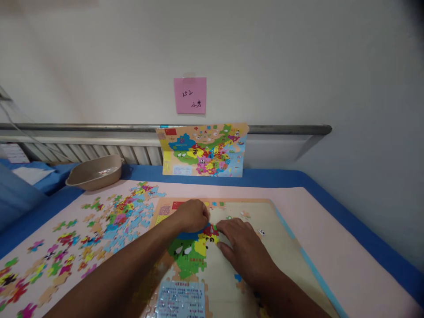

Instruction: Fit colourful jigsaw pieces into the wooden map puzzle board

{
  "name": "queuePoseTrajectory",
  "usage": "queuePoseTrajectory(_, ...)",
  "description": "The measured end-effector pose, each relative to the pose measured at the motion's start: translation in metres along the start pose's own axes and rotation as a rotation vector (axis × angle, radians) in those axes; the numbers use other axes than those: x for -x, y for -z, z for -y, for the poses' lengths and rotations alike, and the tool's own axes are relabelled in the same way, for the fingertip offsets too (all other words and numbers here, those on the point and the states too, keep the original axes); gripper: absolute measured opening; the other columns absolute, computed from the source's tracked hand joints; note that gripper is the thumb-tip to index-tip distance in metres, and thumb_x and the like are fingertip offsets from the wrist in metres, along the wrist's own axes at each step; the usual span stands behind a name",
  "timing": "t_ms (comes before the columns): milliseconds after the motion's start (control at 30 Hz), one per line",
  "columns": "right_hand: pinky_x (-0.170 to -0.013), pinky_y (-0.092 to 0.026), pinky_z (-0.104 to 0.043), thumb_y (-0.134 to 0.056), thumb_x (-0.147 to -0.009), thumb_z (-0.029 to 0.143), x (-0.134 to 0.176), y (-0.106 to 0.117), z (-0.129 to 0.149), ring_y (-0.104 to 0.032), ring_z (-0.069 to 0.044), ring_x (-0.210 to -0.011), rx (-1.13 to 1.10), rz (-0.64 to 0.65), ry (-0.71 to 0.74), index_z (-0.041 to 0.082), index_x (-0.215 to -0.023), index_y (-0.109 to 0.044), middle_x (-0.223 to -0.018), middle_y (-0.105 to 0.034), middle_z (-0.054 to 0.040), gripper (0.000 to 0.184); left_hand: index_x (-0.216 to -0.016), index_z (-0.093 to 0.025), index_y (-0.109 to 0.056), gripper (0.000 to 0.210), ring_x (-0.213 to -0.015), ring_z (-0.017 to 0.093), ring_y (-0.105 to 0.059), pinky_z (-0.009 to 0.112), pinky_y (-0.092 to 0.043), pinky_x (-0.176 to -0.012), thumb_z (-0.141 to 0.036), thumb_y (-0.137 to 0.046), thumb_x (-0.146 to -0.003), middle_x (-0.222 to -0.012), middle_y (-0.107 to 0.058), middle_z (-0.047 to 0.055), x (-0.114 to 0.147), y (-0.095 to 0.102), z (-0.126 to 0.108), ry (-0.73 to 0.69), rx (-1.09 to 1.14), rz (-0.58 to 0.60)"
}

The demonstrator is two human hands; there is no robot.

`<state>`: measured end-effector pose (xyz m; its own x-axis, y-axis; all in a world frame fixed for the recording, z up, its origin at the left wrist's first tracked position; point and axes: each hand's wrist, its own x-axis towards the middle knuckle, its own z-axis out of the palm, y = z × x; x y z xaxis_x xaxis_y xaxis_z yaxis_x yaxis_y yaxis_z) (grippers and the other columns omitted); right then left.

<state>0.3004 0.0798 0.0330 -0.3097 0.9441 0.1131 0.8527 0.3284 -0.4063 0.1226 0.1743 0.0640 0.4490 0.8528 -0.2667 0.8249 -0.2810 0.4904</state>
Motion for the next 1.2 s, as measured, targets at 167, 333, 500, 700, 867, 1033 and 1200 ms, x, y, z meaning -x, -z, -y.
queuePoseTrajectory(167, -0.091, -0.036, -0.039, -0.067, -0.086, 0.011, 0.001, 0.000, 0.001, -0.055, -0.026, -0.108, -0.003, -0.008, -0.001, 0.023, -0.111, -0.064, -0.112, -0.068, -0.0043, 0.028, -0.075, -0.019, -0.079, 0.020, -0.071, 0.017, -0.066, 0.022, -0.043, -0.062, -0.010, -0.061, -0.072, -0.074, -0.075, 0.003, -0.001, -0.001, 0.005, -0.012, -0.013, -0.031)
queuePoseTrajectory(333, -0.092, -0.037, -0.040, -0.067, -0.086, 0.012, 0.002, 0.000, 0.000, -0.055, -0.027, -0.110, -0.022, -0.015, 0.004, 0.023, -0.114, -0.063, -0.116, -0.068, -0.0059, 0.031, -0.085, -0.021, -0.079, 0.027, -0.088, 0.019, -0.068, 0.025, -0.045, -0.075, -0.008, -0.056, -0.078, -0.093, -0.078, 0.003, 0.015, 0.002, 0.010, -0.113, -0.058, -0.094)
queuePoseTrajectory(500, -0.095, -0.038, -0.042, -0.065, -0.088, 0.012, 0.001, 0.000, -0.002, -0.055, -0.027, -0.111, -0.004, -0.043, 0.008, 0.024, -0.115, -0.064, -0.120, -0.067, -0.0063, 0.030, -0.087, -0.022, -0.075, 0.026, -0.088, 0.023, -0.065, 0.030, -0.045, -0.077, -0.010, -0.052, -0.086, -0.087, -0.071, 0.006, 0.047, -0.001, 0.020, -0.335, -0.296, -0.118)
queuePoseTrajectory(700, -0.090, -0.040, -0.042, -0.067, -0.091, 0.016, 0.000, 0.005, -0.001, -0.055, -0.028, -0.105, 0.108, -0.022, -0.024, 0.024, -0.101, -0.069, -0.108, -0.066, -0.0059, 0.013, -0.107, -0.024, -0.072, 0.024, -0.082, 0.026, -0.063, 0.033, -0.044, -0.068, -0.019, -0.054, -0.091, -0.085, -0.066, 0.008, 0.059, -0.013, 0.028, -0.437, -0.522, -0.155)
queuePoseTrajectory(867, -0.089, -0.040, -0.042, -0.068, -0.092, 0.019, -0.001, 0.004, 0.000, -0.055, -0.027, -0.103, 0.139, -0.001, -0.043, 0.023, -0.099, -0.071, -0.105, -0.065, -0.0054, 0.009, -0.112, -0.024, -0.068, 0.027, -0.081, 0.027, -0.063, 0.036, -0.046, -0.069, -0.018, -0.054, -0.091, -0.085, -0.067, 0.006, 0.055, -0.017, 0.029, -0.481, -0.563, -0.161)
queuePoseTrajectory(1033, -0.089, -0.039, -0.041, -0.068, -0.092, 0.017, -0.001, 0.002, -0.001, -0.054, -0.027, -0.105, 0.115, -0.011, -0.026, 0.023, -0.102, -0.071, -0.108, -0.065, -0.0053, 0.013, -0.105, -0.024, -0.069, 0.020, -0.080, 0.028, -0.063, 0.039, -0.047, -0.069, -0.022, -0.054, -0.092, -0.084, -0.066, 0.006, 0.053, -0.016, 0.027, -0.489, -0.587, -0.157)
queuePoseTrajectory(1200, -0.090, -0.038, -0.042, -0.068, -0.091, 0.016, -0.002, 0.001, -0.001, -0.054, -0.027, -0.105, 0.112, -0.007, -0.032, 0.023, -0.104, -0.070, -0.109, -0.065, -0.0054, 0.014, -0.097, -0.023, -0.068, 0.015, -0.079, 0.027, -0.063, 0.039, -0.047, -0.068, -0.022, -0.054, -0.092, -0.082, -0.066, 0.006, 0.053, -0.019, 0.028, -0.485, -0.610, -0.166)
